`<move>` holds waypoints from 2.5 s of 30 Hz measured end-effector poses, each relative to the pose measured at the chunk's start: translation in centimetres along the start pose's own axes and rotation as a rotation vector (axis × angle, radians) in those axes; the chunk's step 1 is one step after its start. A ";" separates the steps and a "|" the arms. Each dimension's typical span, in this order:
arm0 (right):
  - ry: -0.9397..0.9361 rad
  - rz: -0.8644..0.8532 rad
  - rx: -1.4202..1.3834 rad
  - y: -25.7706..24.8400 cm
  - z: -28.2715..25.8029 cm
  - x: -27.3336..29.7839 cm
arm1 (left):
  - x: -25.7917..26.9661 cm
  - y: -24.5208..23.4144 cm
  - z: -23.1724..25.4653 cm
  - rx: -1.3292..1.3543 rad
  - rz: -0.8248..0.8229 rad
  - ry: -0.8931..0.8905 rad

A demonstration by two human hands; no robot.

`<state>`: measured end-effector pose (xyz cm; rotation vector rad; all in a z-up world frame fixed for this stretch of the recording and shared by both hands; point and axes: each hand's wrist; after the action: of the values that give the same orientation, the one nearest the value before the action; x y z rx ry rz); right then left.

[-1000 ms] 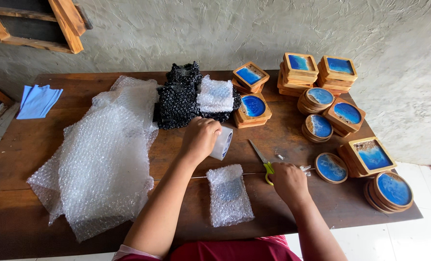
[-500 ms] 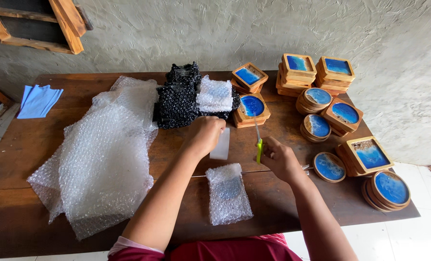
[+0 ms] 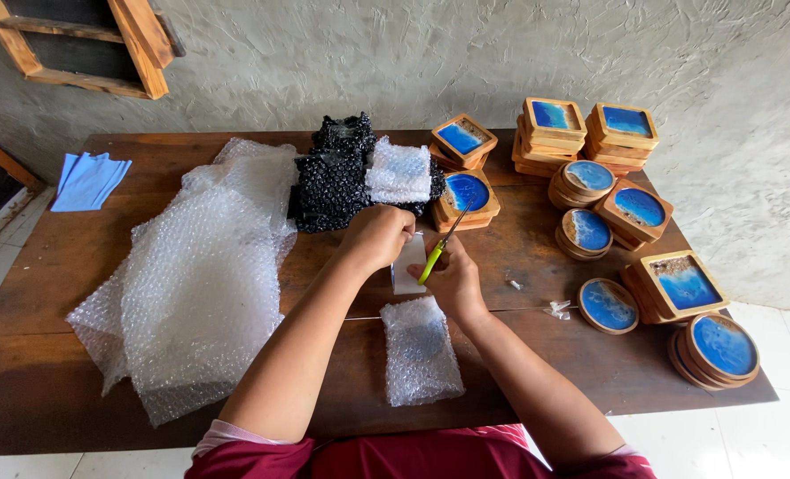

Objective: The person wraps small coasters with ocean-themed resin art in bubble wrap and secures them with adhesive tape using scissors.

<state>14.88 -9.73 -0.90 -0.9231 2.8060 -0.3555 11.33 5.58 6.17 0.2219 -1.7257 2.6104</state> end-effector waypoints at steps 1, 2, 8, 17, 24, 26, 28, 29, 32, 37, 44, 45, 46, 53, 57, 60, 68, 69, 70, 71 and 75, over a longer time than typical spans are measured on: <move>-0.017 -0.002 -0.006 -0.1 0.2 0.1 | 0.0 0.0 0.0 0.015 -0.006 0.001; -0.015 -0.001 -0.006 0.0 0.2 0.2 | 0.1 -0.2 0.1 0.016 -0.007 0.002; -0.068 -0.042 -0.011 0.0 0.8 0.6 | 0.4 -1.5 0.9 0.048 -0.037 -0.022; -0.015 -0.080 0.059 0.1 -0.1 1.3 | 0.2 -2.3 2.0 0.061 -0.122 -0.077; 0.011 -0.168 0.193 -0.6 -0.1 1.9 | 0.5 -2.4 1.9 0.081 -0.147 -0.074; 0.013 -0.171 0.201 -0.9 0.0 1.9 | 0.9 -2.9 2.4 0.074 -0.154 -0.061; -0.022 -0.226 0.205 -1.0 0.1 1.9 | 1.5 -3.5 3.0 0.075 -0.168 -0.047; -0.024 -0.225 0.203 -1.5 -0.2 1.9 | 1.8 -3.8 3.3 0.073 -0.168 -0.047; -0.134 -0.295 0.245 -3.0 -1.3 1.9 | 2.3 -4.0 3.4 0.080 -0.193 -0.058; -0.199 -0.346 0.609 -7.2 -6.9 3.2 | 1.6 -3.7 2.6 0.097 -0.181 -0.012; 0.018 -0.551 0.822 -11.4 -7.6 1.7 | -0.2 -2.6 1.1 0.111 -0.184 -0.004; 0.075 -0.578 0.879 -11.5 -7.2 1.2 | -0.7 -2.1 0.6 0.099 -0.180 0.007; 0.132 -0.603 0.935 -11.7 -6.7 0.6 | -1.2 -1.7 0.1 0.086 -0.175 0.018; 0.134 -0.642 0.971 -11.3 -8.1 -1.8 | -0.6 -2.3 0.5 0.071 -0.187 0.034; 0.144 -0.662 1.051 -11.5 -7.5 -3.4 | -0.5 -2.4 0.7 0.049 -0.198 -0.006; 0.131 -0.683 1.091 -11.4 -7.0 -4.5 | -0.5 -2.5 0.7 0.036 -0.203 -0.020; 0.112 -0.743 1.096 -10.2 -9.1 -4.6 | -0.8 -2.3 0.4 0.056 -0.229 -0.034; 0.105 -0.755 1.093 -10.2 -9.1 -4.7 | -0.9 -2.2 0.3 0.059 -0.236 -0.017; 0.097 -0.768 1.091 -10.1 -9.1 -4.8 | -1.1 -2.0 0.1 0.062 -0.242 -0.001; 0.096 -0.768 1.091 -10.0 -9.0 -4.9 | -1.0 -2.1 0.2 0.062 -0.241 -0.001; 0.078 -0.790 1.109 -9.7 -9.1 -4.8 | -0.6 -2.5 0.3 0.070 -0.245 0.005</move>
<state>22.04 -12.90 10.85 -1.5449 1.6086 -1.7736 12.14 6.35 8.46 0.3996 -1.4995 2.4924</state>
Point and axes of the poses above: each hand's wrist, its own x-axis away from the middle knuckle, its own y-axis out of the palm, z = x × y, and after that the axes turned 11 degrees about -z, right-handed
